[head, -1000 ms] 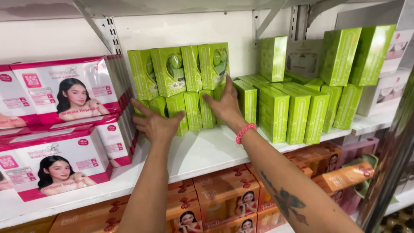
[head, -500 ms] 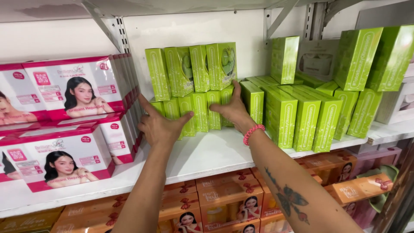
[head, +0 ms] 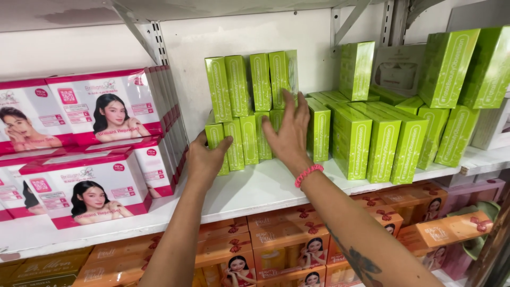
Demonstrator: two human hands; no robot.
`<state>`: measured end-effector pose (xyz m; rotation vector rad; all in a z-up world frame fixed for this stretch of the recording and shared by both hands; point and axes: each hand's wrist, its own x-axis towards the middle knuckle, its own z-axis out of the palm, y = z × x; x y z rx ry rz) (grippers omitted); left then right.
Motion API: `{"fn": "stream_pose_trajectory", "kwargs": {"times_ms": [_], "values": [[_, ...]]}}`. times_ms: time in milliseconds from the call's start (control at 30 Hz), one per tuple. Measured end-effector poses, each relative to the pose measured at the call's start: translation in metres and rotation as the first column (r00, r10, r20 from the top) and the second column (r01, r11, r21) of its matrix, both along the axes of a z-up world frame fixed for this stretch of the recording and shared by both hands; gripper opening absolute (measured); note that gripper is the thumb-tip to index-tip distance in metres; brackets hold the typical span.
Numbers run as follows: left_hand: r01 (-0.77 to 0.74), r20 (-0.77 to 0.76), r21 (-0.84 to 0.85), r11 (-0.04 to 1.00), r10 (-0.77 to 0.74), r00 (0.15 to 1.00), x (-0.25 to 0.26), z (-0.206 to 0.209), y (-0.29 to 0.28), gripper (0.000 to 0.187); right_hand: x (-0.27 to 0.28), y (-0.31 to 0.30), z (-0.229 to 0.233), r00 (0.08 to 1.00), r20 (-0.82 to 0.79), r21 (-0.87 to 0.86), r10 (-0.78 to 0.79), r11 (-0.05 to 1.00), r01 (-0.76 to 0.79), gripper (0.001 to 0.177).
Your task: The person takes green product boxes from a cardboard box on the floor and places them onto a white shelf. They arrange the boxes in neat rows, stacking them both horizontally and vertically to fill the available space.
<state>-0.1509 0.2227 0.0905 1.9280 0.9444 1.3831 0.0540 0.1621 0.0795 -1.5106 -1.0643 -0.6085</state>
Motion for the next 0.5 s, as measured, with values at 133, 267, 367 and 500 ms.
{"fn": "stream_pose_trajectory", "kwargs": {"times_ms": [133,267,367,500], "values": [[0.082,0.048,-0.049,0.995,-0.08,0.996,0.018,-0.003,0.013,0.05,-0.031,-0.019,0.009,0.962,0.269,0.01,-0.042,0.999,0.04,0.096],[0.186,0.061,-0.066,0.98,-0.182,0.981,0.032,-0.002,0.026,0.06,-0.031,-0.017,0.008,0.929,0.367,-0.085,-0.049,0.993,0.086,0.111],[0.133,0.104,0.038,0.99,-0.137,0.985,0.048,-0.002,0.037,0.082,-0.03,-0.016,0.007,0.932,0.353,-0.081,-0.076,0.991,0.111,0.113],[-0.228,0.244,0.516,0.826,0.113,0.963,0.057,0.021,0.019,0.092,-0.029,-0.019,0.009,0.936,0.341,-0.115,-0.087,0.984,0.133,0.113]]}}
